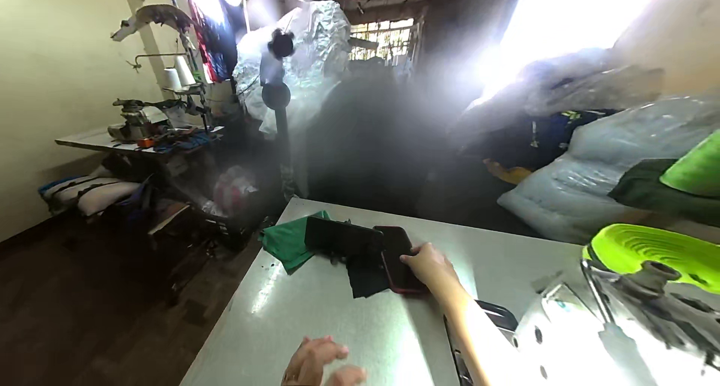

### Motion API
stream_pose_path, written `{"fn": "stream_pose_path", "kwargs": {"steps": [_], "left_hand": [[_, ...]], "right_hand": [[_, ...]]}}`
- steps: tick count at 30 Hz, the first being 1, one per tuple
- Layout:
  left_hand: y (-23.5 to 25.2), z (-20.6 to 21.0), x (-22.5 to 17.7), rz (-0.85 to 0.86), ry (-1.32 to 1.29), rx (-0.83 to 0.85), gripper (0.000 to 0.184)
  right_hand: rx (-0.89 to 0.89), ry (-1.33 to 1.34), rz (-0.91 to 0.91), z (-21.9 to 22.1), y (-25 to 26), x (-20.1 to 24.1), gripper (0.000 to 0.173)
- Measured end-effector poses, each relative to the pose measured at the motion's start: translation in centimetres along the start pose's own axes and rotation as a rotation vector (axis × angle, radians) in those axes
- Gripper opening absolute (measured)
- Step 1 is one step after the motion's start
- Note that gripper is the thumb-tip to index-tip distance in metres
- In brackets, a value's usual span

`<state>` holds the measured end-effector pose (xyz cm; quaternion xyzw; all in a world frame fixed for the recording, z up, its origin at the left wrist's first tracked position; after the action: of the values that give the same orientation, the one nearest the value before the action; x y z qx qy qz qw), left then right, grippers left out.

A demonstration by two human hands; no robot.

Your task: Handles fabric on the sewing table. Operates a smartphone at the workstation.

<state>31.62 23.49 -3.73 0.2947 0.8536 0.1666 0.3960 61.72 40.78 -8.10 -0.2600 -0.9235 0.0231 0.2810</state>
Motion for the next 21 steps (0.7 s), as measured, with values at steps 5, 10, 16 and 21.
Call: {"fn": "stream_pose_path", "kwargs": {"steps": [5,10,16,21], "left_hand": [[3.0,5.7,1.8,-0.245,-0.041,0.283,0.040],[6.1,8.9,1.6,-0.279,-0.102,0.378,0.039],[8.4,11.0,3.6,-0.522,-0.360,0.343,0.050],[6.8,11.0,5.0,-0.611,-0.841,0.097,0.051]], "right_hand": [[-0.072,-0.134,-0.010,0.5,-3.0,1.7,0.092],[0.041,-0.026,0.088,0.5,-2.4,0.7,0.084],[-0.115,0.514,0.036,0.5,-2.1,-1.5,0.050],[-0.466,0.913,-0.142,-0.3,-6.8,-5.3,0.052]]}}
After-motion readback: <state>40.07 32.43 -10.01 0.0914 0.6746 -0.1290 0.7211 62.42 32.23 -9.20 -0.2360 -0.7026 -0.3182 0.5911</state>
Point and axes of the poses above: each hand's wrist, its own y-axis towards the middle knuckle, its own z-axis out of the palm, x = y × z, the point moved 8 cm from there along y, towards the middle knuckle, and after that the axes turned 6 degrees about -z, right-handed, at the moved point
